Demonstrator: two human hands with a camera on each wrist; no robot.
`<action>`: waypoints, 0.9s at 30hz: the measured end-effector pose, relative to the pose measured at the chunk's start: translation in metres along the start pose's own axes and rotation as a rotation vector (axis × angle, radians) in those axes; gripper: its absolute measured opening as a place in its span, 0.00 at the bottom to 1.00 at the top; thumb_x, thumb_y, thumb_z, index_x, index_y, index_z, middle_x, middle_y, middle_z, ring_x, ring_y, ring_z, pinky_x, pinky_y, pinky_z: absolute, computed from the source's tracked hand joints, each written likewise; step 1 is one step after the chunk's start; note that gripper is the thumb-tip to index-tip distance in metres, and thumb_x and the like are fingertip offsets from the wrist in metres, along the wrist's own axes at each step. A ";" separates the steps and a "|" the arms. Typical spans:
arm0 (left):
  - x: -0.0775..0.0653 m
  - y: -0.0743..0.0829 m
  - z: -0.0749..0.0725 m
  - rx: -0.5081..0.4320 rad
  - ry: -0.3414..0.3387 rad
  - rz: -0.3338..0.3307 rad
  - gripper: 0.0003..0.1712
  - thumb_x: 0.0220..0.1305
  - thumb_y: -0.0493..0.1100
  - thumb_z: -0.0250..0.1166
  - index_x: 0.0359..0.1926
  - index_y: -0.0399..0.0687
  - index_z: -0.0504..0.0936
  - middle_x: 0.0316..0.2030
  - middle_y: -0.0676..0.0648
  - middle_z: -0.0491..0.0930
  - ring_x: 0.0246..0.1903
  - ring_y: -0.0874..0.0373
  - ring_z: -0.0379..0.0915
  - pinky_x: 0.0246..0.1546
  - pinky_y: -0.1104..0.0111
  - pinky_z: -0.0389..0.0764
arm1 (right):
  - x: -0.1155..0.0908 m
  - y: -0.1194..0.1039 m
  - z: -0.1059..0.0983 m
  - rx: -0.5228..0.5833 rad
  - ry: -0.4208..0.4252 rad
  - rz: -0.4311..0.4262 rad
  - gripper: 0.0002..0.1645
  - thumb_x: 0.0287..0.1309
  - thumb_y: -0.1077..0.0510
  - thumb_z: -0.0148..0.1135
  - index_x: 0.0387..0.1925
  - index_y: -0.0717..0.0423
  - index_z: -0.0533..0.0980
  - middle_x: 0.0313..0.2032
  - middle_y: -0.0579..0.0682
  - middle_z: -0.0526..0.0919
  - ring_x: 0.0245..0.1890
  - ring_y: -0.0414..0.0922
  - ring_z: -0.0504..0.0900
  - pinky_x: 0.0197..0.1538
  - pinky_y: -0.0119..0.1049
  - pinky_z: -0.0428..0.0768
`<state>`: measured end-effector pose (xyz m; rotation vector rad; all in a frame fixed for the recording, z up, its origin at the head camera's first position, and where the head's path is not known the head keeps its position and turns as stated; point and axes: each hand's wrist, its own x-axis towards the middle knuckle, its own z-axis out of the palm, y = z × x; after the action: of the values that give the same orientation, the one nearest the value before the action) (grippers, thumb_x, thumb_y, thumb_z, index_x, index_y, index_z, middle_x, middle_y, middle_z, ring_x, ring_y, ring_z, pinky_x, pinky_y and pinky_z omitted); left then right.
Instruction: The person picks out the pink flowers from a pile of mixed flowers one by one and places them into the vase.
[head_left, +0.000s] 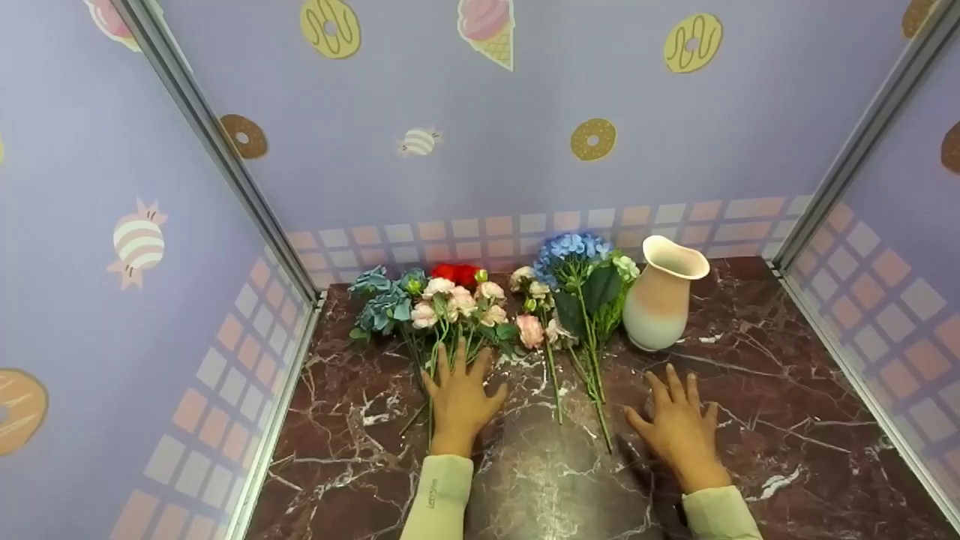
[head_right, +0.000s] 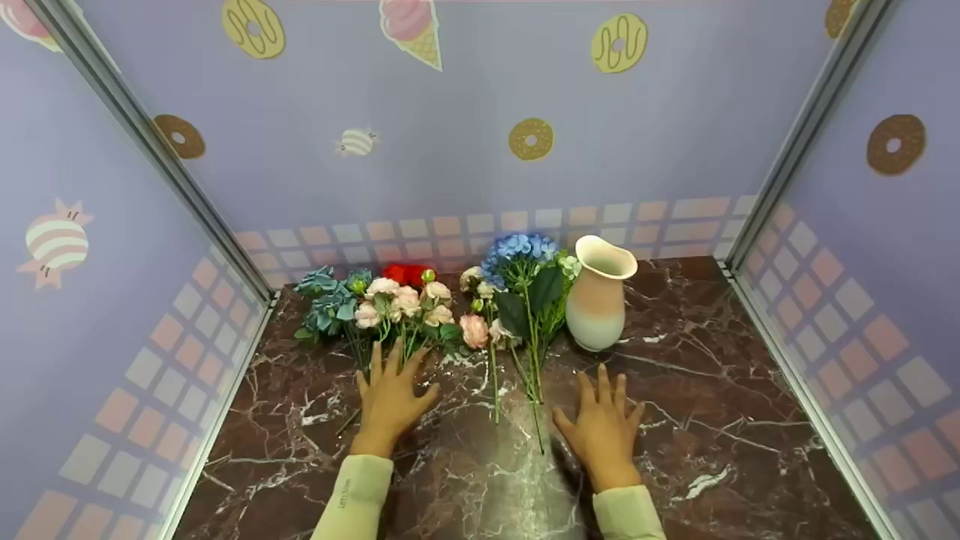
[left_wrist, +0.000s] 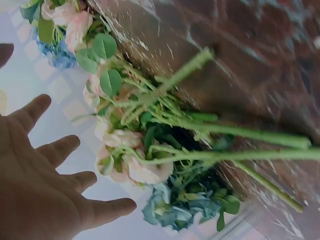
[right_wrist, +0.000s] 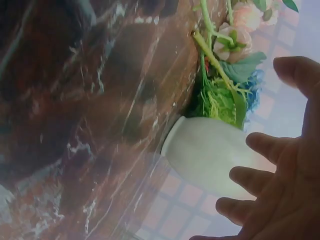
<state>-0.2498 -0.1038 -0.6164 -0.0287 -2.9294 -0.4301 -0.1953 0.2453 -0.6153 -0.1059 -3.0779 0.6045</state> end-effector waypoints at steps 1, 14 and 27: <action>0.001 -0.004 -0.002 -0.018 0.008 -0.016 0.43 0.62 0.72 0.62 0.76 0.72 0.64 0.81 0.45 0.52 0.82 0.34 0.37 0.72 0.23 0.45 | 0.000 -0.001 0.001 -0.003 -0.003 0.000 0.52 0.62 0.30 0.62 0.79 0.47 0.57 0.81 0.63 0.48 0.80 0.71 0.41 0.69 0.85 0.37; 0.005 -0.057 -0.012 -0.258 0.131 -0.271 0.29 0.69 0.46 0.67 0.66 0.37 0.74 0.60 0.32 0.79 0.58 0.35 0.78 0.60 0.45 0.80 | -0.006 -0.011 0.011 -0.026 0.018 -0.018 0.51 0.61 0.27 0.61 0.77 0.47 0.61 0.80 0.62 0.52 0.72 0.71 0.57 0.58 0.77 0.64; 0.014 -0.067 -0.001 -0.269 0.136 -0.322 0.25 0.68 0.43 0.70 0.62 0.39 0.80 0.51 0.32 0.85 0.50 0.34 0.83 0.52 0.43 0.83 | -0.007 -0.013 0.015 -0.016 -0.010 -0.027 0.52 0.61 0.26 0.60 0.77 0.46 0.60 0.80 0.62 0.52 0.72 0.73 0.57 0.57 0.77 0.65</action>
<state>-0.2670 -0.1687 -0.6320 0.4234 -2.7239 -0.8356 -0.1890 0.2272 -0.6243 -0.0606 -3.0888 0.5817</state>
